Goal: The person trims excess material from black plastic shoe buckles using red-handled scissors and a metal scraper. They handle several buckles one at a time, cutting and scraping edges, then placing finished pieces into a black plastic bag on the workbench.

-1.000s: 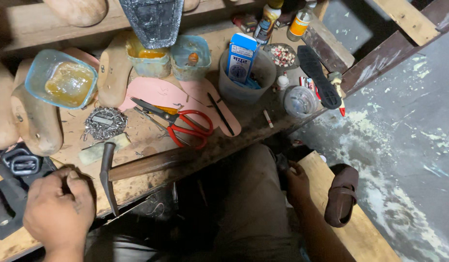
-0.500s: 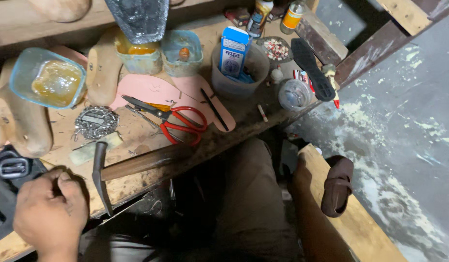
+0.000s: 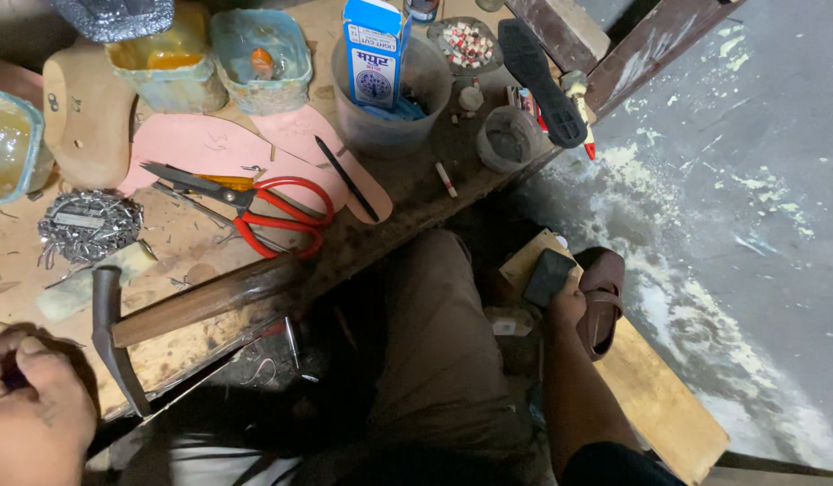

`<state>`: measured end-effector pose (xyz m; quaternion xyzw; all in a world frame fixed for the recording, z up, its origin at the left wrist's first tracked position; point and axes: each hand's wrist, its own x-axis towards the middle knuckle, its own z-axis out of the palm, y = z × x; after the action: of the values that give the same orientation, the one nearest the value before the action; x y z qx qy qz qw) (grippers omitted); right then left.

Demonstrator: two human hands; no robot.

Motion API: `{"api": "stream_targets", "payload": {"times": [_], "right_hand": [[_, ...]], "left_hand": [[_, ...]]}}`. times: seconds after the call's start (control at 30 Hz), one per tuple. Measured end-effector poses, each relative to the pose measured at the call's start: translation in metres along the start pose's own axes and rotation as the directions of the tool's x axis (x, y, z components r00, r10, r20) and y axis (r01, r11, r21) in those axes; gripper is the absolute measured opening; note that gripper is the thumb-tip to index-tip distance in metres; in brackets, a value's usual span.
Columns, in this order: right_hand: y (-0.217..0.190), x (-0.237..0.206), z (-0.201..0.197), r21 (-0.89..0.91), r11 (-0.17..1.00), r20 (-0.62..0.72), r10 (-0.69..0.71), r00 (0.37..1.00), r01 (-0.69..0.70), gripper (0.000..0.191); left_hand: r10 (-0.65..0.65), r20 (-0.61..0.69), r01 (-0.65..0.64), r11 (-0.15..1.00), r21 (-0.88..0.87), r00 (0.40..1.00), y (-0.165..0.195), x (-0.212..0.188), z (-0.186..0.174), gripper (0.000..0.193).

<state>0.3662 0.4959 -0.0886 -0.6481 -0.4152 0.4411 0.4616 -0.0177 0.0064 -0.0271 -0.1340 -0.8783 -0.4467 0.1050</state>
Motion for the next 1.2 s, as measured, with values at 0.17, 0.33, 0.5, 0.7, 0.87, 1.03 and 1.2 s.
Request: {"api": "stream_targets", "payload": {"times": [0.17,0.33,0.5,0.7,0.87,1.03,1.2], "right_hand": [[0.005,0.000,-0.002,-0.304,0.945,0.040,-0.112,0.993,0.119,0.065],[0.008,-0.007,-0.004,-0.652,0.728,0.150,-0.146,0.978,0.209,0.090],[0.009,-0.014,0.004,-0.868,0.495,0.080,0.061,0.995,0.040,0.136],[0.014,-0.016,0.005,-0.888,0.437,0.159,0.009,0.987,0.139,0.149],[0.013,-0.016,0.005,-0.884,0.443,0.130,-0.076,0.989,0.151,0.142],[0.007,-0.020,0.005,-0.857,0.483,0.151,-0.096,0.984,0.179,0.130],[0.005,-0.022,0.003,-0.855,0.475,0.169,-0.127,0.978,0.209,0.123]], "left_hand": [[0.075,-0.011,-0.073,0.991,0.115,0.997,0.008,0.000,0.000,0.024],[0.221,0.001,-0.220,0.970,0.106,0.975,0.012,0.001,-0.001,0.023],[0.080,-0.014,-0.078,0.989,0.128,0.997,0.013,0.000,-0.002,0.027],[-0.124,0.067,0.076,0.870,0.488,0.990,0.020,0.009,0.002,0.061],[-0.322,-0.016,0.299,0.859,0.415,0.947,0.033,0.014,0.000,0.066],[-0.329,0.021,0.272,0.813,0.514,0.944,0.026,0.015,0.003,0.076],[-0.249,-0.009,0.226,0.861,0.457,0.968,0.017,0.006,0.003,0.077]]}}
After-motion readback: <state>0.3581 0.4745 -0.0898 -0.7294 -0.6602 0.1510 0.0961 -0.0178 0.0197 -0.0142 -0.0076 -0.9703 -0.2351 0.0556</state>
